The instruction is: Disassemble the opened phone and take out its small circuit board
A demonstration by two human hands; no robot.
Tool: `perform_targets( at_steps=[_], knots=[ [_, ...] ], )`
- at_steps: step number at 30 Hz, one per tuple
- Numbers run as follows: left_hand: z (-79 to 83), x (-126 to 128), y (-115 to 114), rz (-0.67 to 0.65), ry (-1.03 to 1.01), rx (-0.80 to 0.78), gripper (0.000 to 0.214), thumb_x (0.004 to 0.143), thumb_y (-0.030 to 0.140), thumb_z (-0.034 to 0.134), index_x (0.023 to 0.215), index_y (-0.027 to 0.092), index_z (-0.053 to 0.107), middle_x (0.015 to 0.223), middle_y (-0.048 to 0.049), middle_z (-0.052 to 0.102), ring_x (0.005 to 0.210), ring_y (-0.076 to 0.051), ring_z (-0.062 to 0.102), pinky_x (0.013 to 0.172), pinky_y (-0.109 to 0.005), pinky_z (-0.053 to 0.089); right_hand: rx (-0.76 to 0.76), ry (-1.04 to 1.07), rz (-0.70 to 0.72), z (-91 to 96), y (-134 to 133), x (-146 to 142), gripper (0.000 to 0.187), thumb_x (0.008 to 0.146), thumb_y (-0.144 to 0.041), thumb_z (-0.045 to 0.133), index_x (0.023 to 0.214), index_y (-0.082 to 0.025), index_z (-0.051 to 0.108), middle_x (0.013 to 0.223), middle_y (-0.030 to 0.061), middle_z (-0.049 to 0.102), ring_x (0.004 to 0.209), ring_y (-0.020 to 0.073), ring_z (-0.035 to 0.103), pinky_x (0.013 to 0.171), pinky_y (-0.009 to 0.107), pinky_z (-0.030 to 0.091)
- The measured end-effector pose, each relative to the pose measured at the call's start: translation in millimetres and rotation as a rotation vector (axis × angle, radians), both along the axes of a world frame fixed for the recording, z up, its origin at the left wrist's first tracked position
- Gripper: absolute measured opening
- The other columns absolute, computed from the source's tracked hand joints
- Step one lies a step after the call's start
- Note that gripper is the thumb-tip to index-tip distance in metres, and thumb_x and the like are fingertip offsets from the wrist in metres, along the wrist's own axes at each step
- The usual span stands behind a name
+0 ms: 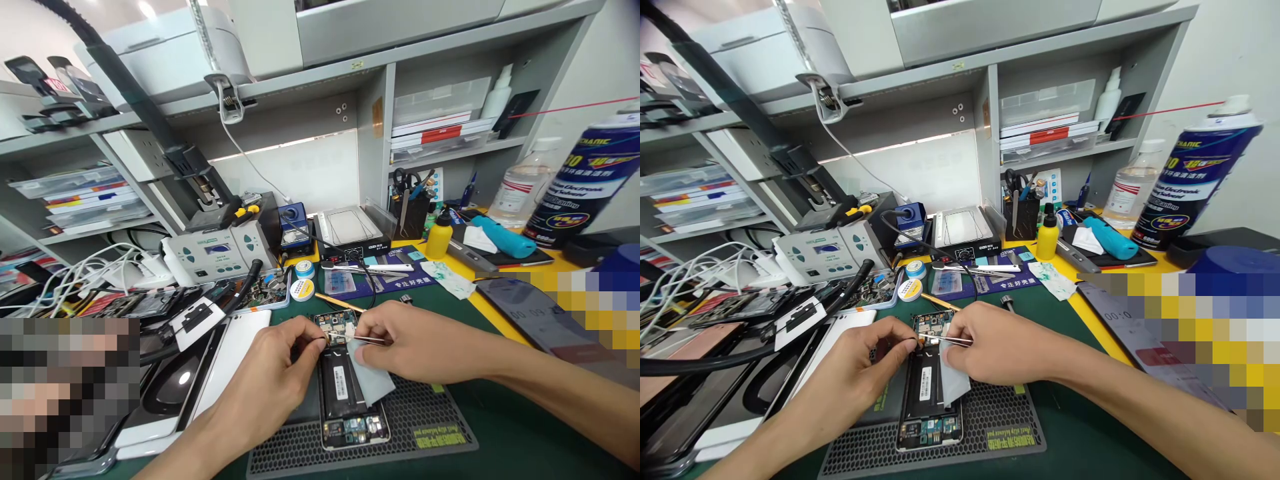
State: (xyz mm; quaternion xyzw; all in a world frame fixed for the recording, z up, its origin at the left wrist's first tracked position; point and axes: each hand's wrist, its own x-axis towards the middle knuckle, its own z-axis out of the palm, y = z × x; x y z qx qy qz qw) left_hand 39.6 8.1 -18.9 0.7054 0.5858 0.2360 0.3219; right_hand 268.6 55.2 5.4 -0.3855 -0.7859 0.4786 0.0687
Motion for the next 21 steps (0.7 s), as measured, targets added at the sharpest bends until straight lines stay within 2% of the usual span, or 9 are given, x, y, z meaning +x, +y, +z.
perform_targets(
  at_steps=[11, 15, 18, 21],
  knots=[
    [5.5, 1, -6, 0.001, 0.023, 0.001, 0.028, 0.099, 0.046, 0.049, 0.091, 0.024, 0.063, 0.053, 0.0085, 0.037, 0.043, -0.010, 0.024, 0.038, -0.022, 0.015, -0.005, -0.009, -0.016, -4.9, -1, 0, 0.026, 0.095, -0.035, 0.052, 0.074, -0.020, 0.055, 0.059, -0.0047, 0.045, 0.052, 0.0116, 0.037, 0.046, 0.026, 0.027],
    [7.8, 2, -10, -0.011, 0.019, 0.005, 0.027, 0.099, 0.046, 0.048, 0.093, 0.024, 0.063, 0.051, 0.0086, 0.036, 0.041, -0.011, 0.026, 0.037, -0.023, 0.017, 0.014, -0.014, -0.039, -5.4, -1, -2, 0.024, 0.095, -0.033, 0.053, 0.075, -0.020, 0.056, 0.060, -0.0044, 0.047, 0.052, 0.0116, 0.038, 0.048, 0.026, 0.028],
    [7.7, 2, -12, -0.021, 0.047, 0.053, 0.029, 0.100, 0.046, 0.046, 0.093, 0.024, 0.063, 0.055, 0.0069, 0.042, 0.043, -0.011, 0.028, 0.039, -0.024, 0.021, 0.035, -0.017, -0.055, -5.2, -2, -4, 0.023, 0.094, -0.033, 0.053, 0.075, -0.020, 0.057, 0.060, -0.0039, 0.048, 0.053, 0.0119, 0.038, 0.047, 0.025, 0.028],
    [6.9, 2, -14, -0.058, 0.106, 0.160, 0.026, 0.102, 0.042, 0.043, 0.093, 0.024, 0.060, 0.068, 0.0032, 0.056, 0.051, -0.013, 0.039, 0.046, -0.025, 0.030, 0.047, -0.020, -0.067, -5.3, -3, -4, 0.022, 0.093, -0.033, 0.054, 0.075, -0.020, 0.057, 0.061, -0.0036, 0.048, 0.054, 0.0123, 0.039, 0.046, 0.025, 0.027]
  ],
)
